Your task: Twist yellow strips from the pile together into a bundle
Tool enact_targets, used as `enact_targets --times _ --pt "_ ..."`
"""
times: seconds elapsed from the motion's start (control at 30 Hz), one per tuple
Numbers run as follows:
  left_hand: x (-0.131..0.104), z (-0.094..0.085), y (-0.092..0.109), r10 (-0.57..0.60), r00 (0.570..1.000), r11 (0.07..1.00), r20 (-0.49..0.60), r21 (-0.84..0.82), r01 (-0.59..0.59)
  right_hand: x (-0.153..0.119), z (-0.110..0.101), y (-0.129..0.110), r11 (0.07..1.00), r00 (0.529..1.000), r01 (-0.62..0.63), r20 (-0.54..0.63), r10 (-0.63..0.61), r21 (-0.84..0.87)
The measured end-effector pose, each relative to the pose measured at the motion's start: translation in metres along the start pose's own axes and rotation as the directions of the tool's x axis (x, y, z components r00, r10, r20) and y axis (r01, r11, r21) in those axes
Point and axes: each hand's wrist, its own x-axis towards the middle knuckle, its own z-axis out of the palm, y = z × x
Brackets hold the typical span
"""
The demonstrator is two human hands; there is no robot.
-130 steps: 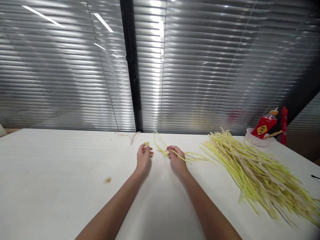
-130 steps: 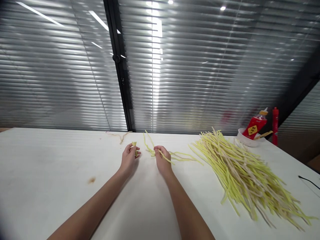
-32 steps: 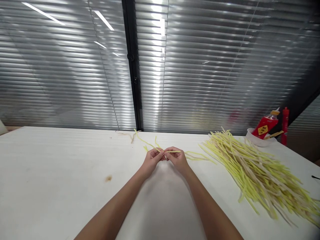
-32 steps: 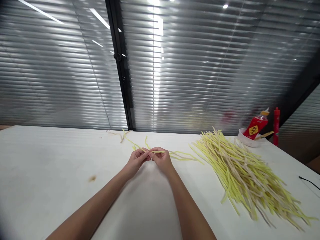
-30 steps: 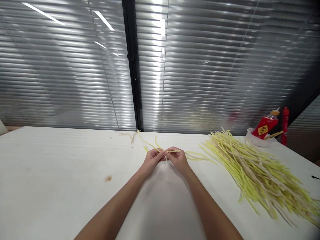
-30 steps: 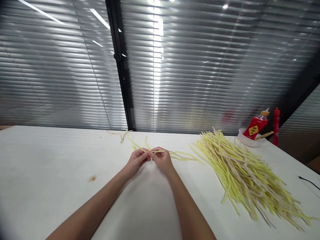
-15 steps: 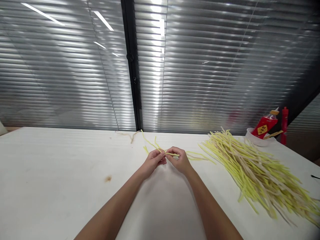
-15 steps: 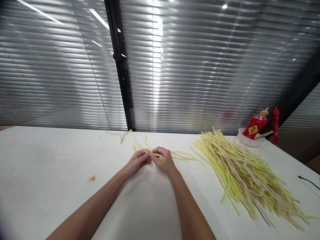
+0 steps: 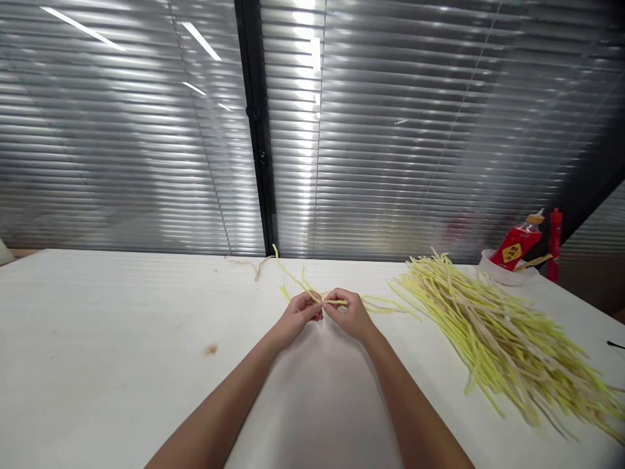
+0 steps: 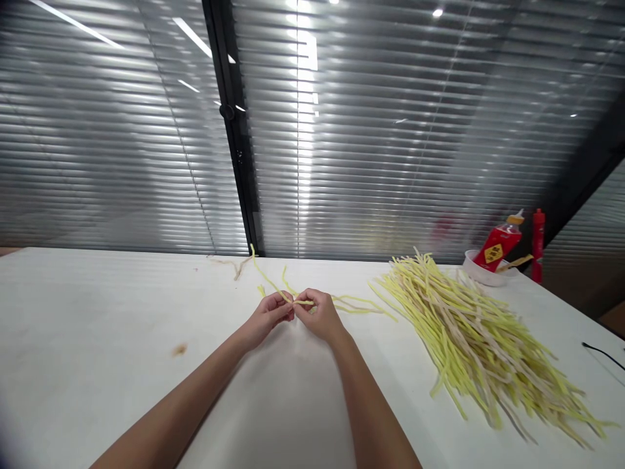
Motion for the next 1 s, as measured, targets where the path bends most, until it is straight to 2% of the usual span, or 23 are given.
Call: enact_targets --times 0.2,0.37,0.43,0.6,0.67,0.73,0.8,0.87,0.93,1.0 --pt "0.002 -0.001 -0.006 0.156 0.988 0.97 0.019 0.186 -0.157 0.002 0.001 0.007 0.954 0.975 -0.216 0.087 0.202 0.207" --pt "0.001 0.002 -0.011 0.37 0.929 0.854 -0.023 0.401 -0.331 0.004 0.005 0.007 0.874 0.949 -0.313 0.08 0.305 0.373" --pt "0.0 0.002 -0.012 0.444 0.896 0.787 -0.007 0.482 -0.385 0.004 0.008 0.005 0.813 0.932 -0.355 0.11 0.345 0.462" --pt "-0.002 0.001 -0.012 0.563 0.826 0.634 0.036 0.623 -0.459 0.002 0.022 0.002 0.57 0.889 -0.422 0.196 0.415 0.705" --pt "-0.002 0.001 -0.011 0.556 0.831 0.646 0.026 0.615 -0.452 0.001 0.026 0.002 0.528 0.875 -0.428 0.191 0.444 0.734" --pt "-0.001 0.002 -0.009 0.51 0.859 0.739 -0.04 0.532 -0.413 0.002 0.026 0.002 0.564 0.877 -0.419 0.157 0.453 0.712" --pt "0.0 0.003 -0.007 0.42 0.897 0.86 -0.137 0.377 -0.345 0.002 0.023 0.002 0.649 0.902 -0.39 0.128 0.413 0.654" --pt "0.001 0.003 -0.004 0.296 0.936 0.948 -0.191 0.176 -0.264 0.002 0.019 0.003 0.717 0.932 -0.347 0.136 0.336 0.605" --pt "0.001 0.004 -0.001 0.164 0.97 0.985 -0.181 -0.021 -0.171 0.003 0.015 0.004 0.757 0.954 -0.297 0.145 0.263 0.582" --pt "0.001 0.005 0.001 0.061 0.989 0.982 -0.136 -0.171 -0.084 0.003 0.014 0.005 0.782 0.97 -0.243 0.122 0.212 0.573"
